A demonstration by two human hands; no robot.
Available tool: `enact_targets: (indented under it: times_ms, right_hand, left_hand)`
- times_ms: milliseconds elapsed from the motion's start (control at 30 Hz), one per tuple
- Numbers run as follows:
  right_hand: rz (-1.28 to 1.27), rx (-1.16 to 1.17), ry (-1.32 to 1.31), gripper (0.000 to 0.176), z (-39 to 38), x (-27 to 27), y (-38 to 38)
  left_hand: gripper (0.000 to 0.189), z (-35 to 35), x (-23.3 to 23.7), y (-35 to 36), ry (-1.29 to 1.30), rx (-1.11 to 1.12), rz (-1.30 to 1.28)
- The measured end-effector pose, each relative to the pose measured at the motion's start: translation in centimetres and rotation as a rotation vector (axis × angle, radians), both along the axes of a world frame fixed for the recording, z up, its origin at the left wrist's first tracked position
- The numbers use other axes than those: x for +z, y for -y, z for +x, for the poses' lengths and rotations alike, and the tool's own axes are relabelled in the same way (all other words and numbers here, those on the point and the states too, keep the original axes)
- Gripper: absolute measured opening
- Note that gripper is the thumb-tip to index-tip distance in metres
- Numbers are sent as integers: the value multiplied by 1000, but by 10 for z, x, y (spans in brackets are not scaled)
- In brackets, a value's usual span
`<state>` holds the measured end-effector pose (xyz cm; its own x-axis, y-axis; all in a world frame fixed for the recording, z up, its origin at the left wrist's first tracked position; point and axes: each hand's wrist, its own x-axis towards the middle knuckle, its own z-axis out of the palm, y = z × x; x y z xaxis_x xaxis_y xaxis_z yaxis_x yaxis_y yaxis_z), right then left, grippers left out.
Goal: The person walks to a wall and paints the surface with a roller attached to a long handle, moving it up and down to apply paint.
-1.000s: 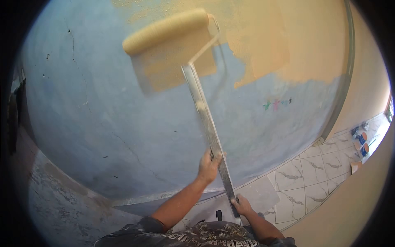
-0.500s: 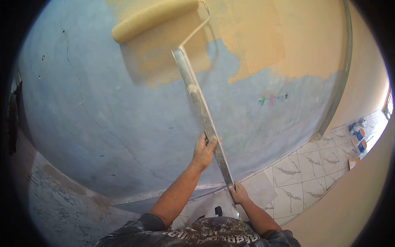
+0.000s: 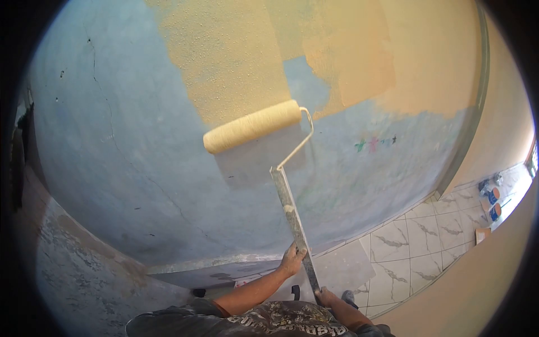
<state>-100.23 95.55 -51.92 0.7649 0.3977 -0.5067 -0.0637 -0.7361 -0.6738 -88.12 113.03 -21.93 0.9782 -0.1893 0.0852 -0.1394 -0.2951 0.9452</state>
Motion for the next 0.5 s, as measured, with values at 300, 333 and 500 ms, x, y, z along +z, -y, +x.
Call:
enact_targets:
  times_ms: [300,333,500]
  right_hand:
    - [21,-191,90,60,25,157,1]
    - [32,-207,177,57,32,165,1]
    - [143,-211,433,50,66,228,-9]
  left_hand:
    - [47,21,50,7,22,70,-85]
    - [49,26,64,8,84,95,-86]
    - [29,52,156,4,170,135,-40]
